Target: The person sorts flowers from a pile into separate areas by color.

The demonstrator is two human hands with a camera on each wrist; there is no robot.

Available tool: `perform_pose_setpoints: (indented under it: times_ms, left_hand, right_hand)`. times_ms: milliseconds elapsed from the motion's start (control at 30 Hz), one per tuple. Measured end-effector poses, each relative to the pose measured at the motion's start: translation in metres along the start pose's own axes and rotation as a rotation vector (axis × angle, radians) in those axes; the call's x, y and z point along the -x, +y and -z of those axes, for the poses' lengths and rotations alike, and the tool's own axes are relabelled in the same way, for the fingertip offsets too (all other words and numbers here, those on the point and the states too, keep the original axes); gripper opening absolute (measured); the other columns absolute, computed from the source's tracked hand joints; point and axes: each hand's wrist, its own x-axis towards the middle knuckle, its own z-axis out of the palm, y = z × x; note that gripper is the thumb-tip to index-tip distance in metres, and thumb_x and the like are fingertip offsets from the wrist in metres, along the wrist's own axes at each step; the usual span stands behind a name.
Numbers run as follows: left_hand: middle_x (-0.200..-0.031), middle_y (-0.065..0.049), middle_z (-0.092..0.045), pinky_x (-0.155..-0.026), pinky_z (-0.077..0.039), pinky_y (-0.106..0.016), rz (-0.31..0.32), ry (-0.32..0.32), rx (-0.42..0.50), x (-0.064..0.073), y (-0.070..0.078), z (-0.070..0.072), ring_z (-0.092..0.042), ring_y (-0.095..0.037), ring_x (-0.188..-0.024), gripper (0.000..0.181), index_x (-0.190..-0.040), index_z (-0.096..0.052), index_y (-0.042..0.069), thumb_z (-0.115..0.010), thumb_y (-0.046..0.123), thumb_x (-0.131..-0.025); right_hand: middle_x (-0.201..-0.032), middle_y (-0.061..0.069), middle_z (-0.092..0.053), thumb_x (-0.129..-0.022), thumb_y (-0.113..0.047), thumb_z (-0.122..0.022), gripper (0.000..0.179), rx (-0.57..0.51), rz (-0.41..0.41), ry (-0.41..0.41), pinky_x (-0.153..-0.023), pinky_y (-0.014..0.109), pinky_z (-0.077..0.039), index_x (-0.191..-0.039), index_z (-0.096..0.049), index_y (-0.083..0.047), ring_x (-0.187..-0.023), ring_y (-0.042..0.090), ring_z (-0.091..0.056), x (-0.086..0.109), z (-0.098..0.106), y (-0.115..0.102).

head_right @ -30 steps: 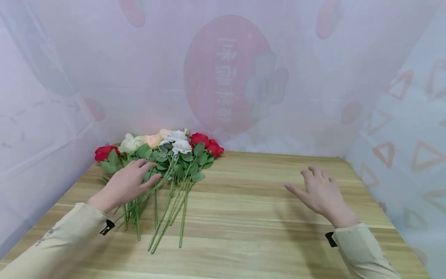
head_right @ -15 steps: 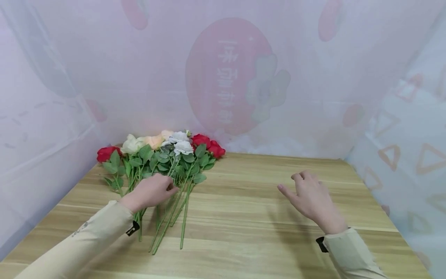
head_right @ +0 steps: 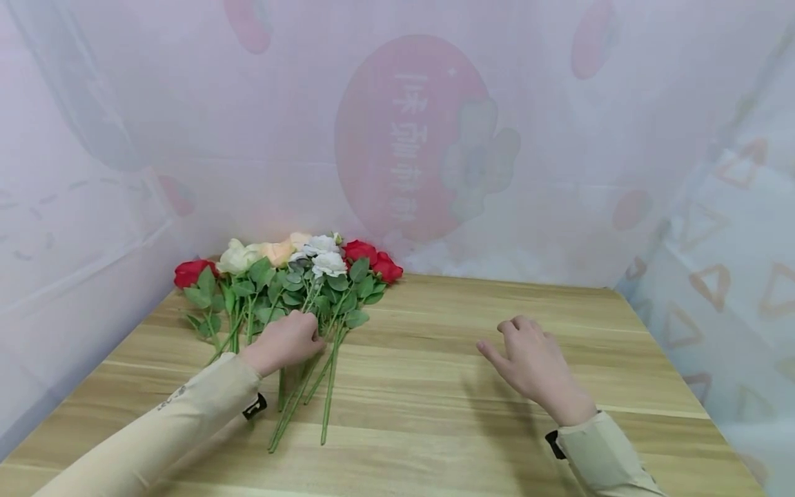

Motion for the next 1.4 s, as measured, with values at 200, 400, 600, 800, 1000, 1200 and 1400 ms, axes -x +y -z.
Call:
perform_pose_setpoints:
  times_ms: [200,400,600,800,1000,1200,1400]
  left_hand:
    - [-0.059,-0.003,-0.043,-0.043,-0.038,-0.030,0.015,0.007,0.038,0.000,-0.001,0.004,-0.043,-0.016,-0.048,0.027,-0.068,-0.049,0.009,-0.060,0.007,-0.092]
    - [-0.045,0.006,-0.023,-0.037,-0.025,-0.025,0.020,0.017,0.123,-0.002,-0.006,0.002,-0.025,-0.009,-0.039,0.047,-0.051,-0.037,0.015,-0.061,0.009,-0.091]
    - [-0.045,0.006,-0.027,-0.038,-0.028,-0.025,0.043,-0.036,0.194,-0.005,-0.005,-0.003,-0.030,-0.009,-0.039,0.046,-0.053,-0.042,0.015,-0.076,0.020,-0.084]
    - [-0.043,0.002,-0.044,-0.039,-0.030,-0.027,0.091,-0.102,0.221,-0.002,-0.004,-0.003,-0.038,-0.011,-0.039,0.033,-0.055,-0.052,0.013,-0.072,0.011,-0.082]
    - [-0.039,0.006,-0.030,-0.036,-0.024,-0.024,0.083,-0.031,0.283,0.005,-0.005,0.000,-0.028,-0.008,-0.036,0.052,-0.044,-0.045,0.015,-0.076,0.017,-0.086]
    - [-0.041,0.003,-0.047,-0.040,-0.029,-0.024,-0.024,0.076,0.418,0.017,0.005,0.007,-0.039,-0.010,-0.037,0.046,-0.050,-0.056,0.009,-0.073,0.022,-0.091]
    - [-0.052,0.004,-0.061,-0.045,-0.040,-0.028,-0.104,0.211,0.533,0.021,0.020,0.009,-0.057,-0.017,-0.045,0.027,-0.065,-0.071,0.015,-0.072,0.021,-0.092]
  right_hand:
    - [-0.115,0.025,-0.059,-0.098,-0.047,-0.057,0.058,-0.003,0.002,0.006,-0.079,0.057,-0.049,-0.117,-0.063,0.008,-0.102,0.042,-0.059,0.000,-0.003,-0.004]
    - [-0.115,0.024,-0.059,-0.098,-0.045,-0.058,0.056,-0.009,0.009,0.003,-0.080,0.056,-0.049,-0.117,-0.063,0.008,-0.100,0.041,-0.060,-0.001,-0.006,-0.006]
    - [-0.115,0.024,-0.059,-0.098,-0.048,-0.056,0.059,-0.014,0.013,-0.003,-0.079,0.055,-0.050,-0.116,-0.063,0.008,-0.100,0.040,-0.060,-0.002,-0.008,-0.007]
    - [-0.116,0.024,-0.059,-0.098,-0.050,-0.055,0.060,-0.013,0.015,-0.003,-0.079,0.055,-0.050,-0.117,-0.063,0.007,-0.102,0.040,-0.060,-0.003,-0.009,-0.008]
    - [-0.115,0.024,-0.059,-0.097,-0.041,-0.061,0.053,-0.009,0.014,0.010,-0.079,0.055,-0.050,-0.116,-0.064,0.008,-0.101,0.040,-0.060,-0.003,-0.010,-0.009]
    - [-0.116,0.023,-0.059,-0.098,-0.040,-0.060,0.051,-0.027,0.015,0.011,-0.079,0.055,-0.050,-0.116,-0.063,0.007,-0.101,0.040,-0.060,-0.005,-0.011,-0.013]
    - [-0.113,0.020,-0.061,-0.099,-0.040,-0.060,0.049,-0.059,0.033,0.034,-0.082,0.053,-0.050,-0.115,-0.065,0.005,-0.099,0.037,-0.061,-0.007,-0.012,-0.023]
